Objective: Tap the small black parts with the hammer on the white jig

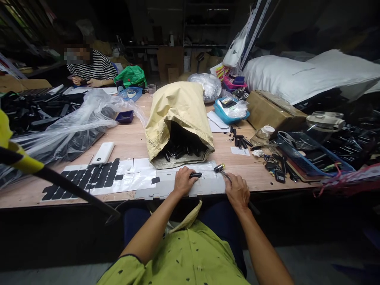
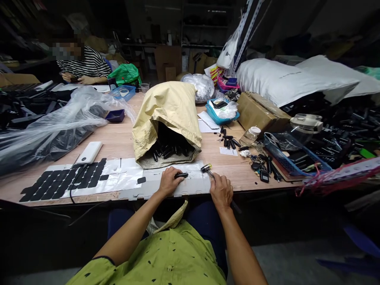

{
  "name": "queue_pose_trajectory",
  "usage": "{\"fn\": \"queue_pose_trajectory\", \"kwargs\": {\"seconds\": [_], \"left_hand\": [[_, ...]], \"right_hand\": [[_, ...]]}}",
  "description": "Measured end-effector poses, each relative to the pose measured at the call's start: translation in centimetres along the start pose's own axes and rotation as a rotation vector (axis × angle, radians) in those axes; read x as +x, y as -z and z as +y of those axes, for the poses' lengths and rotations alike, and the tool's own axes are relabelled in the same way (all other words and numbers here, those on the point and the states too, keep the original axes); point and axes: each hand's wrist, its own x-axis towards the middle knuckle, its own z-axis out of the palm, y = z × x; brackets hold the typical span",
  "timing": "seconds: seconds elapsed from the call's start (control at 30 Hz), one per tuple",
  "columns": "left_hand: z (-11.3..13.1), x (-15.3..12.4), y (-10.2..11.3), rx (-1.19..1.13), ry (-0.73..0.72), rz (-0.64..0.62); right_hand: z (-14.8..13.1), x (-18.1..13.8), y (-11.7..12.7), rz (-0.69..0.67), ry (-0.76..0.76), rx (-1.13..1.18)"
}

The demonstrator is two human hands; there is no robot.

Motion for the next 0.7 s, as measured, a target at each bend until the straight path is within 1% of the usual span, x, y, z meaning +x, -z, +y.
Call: {"fn": "queue_pose_trajectory", "kwargs": {"seconds": [0.13,0.23,0.3,0.4,0.47,0.6,0.7], "left_hand": [[0.0,-0.1,0.2,-0.02,-0.004,-0.029],[0.0,-0.2,0.4,-0.029,-0.005,-0.054],[0.0,-0.2,0.5,-0.034,-0.007,-0.067],[0.0,-0.2,0.5,-0.038,-0.019,-0.074],[0.1,-0.2,0.5,-0.04,-0.026,-0.069],[0.3,-0.2,0.5,-0.039,-0.01,-0.069],[0.5,-0.2,0.5,-0.039,0.0,-0.081]], "right_hand": [[-1.0,-0.4,0.9,0.0,-0.03,0.291],[-2.9,-1.3,1.7,-0.01,0.006,0.474],[-4.1,-1.9,2.3,-0.038,0.042,0.534],[-5.4,-2.6,3.0,-0.073,0.087,0.547],[-5.8,-2.9,3.3,-0.085,0.105,0.518],[-5.7,-3.1,3.0,-0.124,0.111,0.441],[-5.5,-3.0,2.8,-0.137,0.089,0.43]]}}
